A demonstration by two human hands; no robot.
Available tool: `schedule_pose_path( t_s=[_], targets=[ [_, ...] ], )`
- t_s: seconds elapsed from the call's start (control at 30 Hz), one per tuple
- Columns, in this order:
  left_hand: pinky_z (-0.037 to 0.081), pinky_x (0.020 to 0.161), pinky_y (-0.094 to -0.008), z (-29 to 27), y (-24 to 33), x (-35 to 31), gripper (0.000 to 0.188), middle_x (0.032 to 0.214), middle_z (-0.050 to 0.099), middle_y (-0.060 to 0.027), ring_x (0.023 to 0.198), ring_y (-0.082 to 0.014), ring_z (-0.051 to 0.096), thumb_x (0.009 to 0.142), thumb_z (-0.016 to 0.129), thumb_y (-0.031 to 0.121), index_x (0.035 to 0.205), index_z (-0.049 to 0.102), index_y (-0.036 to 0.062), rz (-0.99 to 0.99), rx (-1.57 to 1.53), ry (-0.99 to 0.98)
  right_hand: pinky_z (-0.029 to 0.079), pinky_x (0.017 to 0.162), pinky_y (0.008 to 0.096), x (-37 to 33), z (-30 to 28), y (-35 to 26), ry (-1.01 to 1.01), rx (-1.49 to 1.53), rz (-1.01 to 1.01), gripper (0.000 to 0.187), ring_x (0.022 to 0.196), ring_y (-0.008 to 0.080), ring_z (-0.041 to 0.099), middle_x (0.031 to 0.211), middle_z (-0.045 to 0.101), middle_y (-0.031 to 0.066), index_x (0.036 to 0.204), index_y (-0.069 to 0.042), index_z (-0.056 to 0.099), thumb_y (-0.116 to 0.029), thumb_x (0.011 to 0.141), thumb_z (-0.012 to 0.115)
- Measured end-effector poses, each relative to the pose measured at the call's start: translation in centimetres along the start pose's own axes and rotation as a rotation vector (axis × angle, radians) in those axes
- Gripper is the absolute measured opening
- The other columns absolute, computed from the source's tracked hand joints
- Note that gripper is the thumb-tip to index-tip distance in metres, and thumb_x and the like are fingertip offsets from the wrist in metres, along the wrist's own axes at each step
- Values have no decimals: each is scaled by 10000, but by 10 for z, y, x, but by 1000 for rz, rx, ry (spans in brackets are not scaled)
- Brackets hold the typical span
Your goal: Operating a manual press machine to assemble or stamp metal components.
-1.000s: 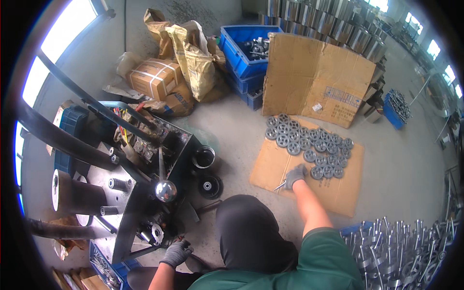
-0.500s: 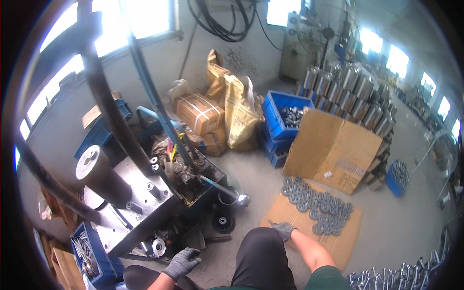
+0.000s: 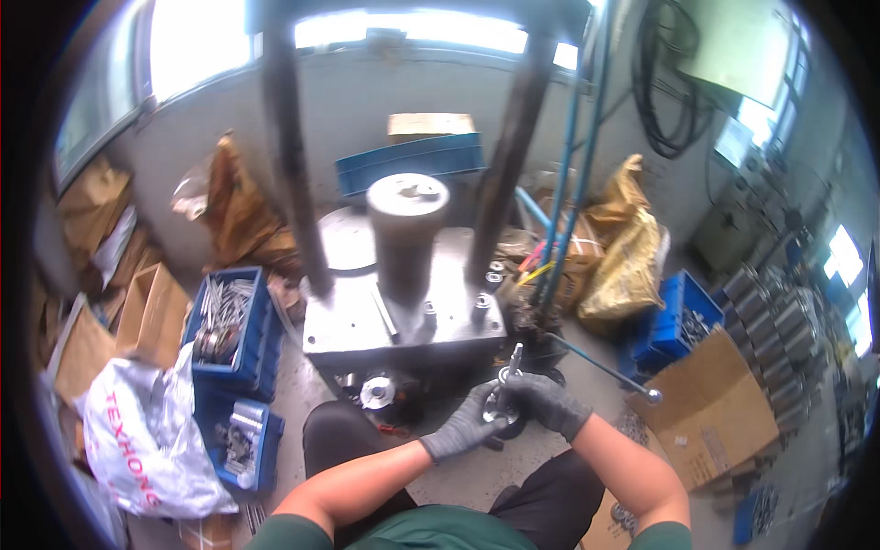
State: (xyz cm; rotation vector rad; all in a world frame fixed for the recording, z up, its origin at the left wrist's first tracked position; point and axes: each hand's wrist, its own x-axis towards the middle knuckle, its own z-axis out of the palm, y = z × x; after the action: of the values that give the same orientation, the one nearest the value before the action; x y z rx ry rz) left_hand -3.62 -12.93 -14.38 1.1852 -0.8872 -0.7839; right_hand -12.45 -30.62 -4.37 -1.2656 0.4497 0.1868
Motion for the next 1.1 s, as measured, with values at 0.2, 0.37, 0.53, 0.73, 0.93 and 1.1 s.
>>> schedule_pose_path(
  t_s=[0.2, 0.37, 0.53, 0.73, 0.93, 1.1],
  targets=[
    [538, 958, -311, -23, -22, -13, 281, 1155, 636, -60, 1096, -145, 626, 1062, 598, 141, 1324, 524, 73, -182, -404, 187, 559, 920, 300, -51, 28, -22, 182, -689, -251, 402, 1069, 153, 679, 1153, 739, 90, 1261, 7, 677, -217, 938, 763],
    [589, 829, -345, -26, -11, -30, 150, 1072, 711, -95, 935, -179, 698, 1068, 573, 202, 1167, 553, 91, -383, -483, 370, 448, 1072, 463, -105, 30, -82, 210, -1699, -789, 157, 934, 313, 668, 914, 668, 111, 937, -84, 694, -27, 792, 701],
    [601, 829, -373, -39, -6, -27, 130, 1062, 736, -121, 905, -215, 723, 1068, 562, 226, 1089, 561, 98, -408, -641, 466, 374, 1110, 514, -141, 16, -107, 519, -1996, -507, 7, 929, 322, 657, 857, 662, 91, 798, -136, 692, -134, 793, 691],
    [574, 485, -390, -59, 1, -16, 197, 1025, 723, -163, 676, -253, 695, 1033, 566, 299, 1020, 540, 104, -480, -666, 526, 563, 850, 436, -139, -6, -115, 478, -1663, -261, 186, 917, 391, 685, 1016, 705, 172, 974, -24, 731, -149, 842, 691],
    [597, 542, -429, -83, -4, -9, 248, 973, 715, -160, 690, -304, 701, 1041, 566, 345, 1040, 563, 97, -473, -673, 542, 561, 901, 448, -130, -17, -110, 498, -1725, -250, 438, 1026, 406, 686, 1140, 707, 206, 1283, -36, 672, -165, 865, 670],
    [619, 585, -440, -98, 34, 0, 310, 869, 697, -137, 709, -303, 711, 1043, 585, 394, 1002, 585, 87, -597, -816, 622, 557, 931, 443, -129, -31, -103, 500, -1776, -202, 510, 1053, 399, 686, 1209, 693, 217, 1354, -42, 628, -190, 866, 651]
  ],
)
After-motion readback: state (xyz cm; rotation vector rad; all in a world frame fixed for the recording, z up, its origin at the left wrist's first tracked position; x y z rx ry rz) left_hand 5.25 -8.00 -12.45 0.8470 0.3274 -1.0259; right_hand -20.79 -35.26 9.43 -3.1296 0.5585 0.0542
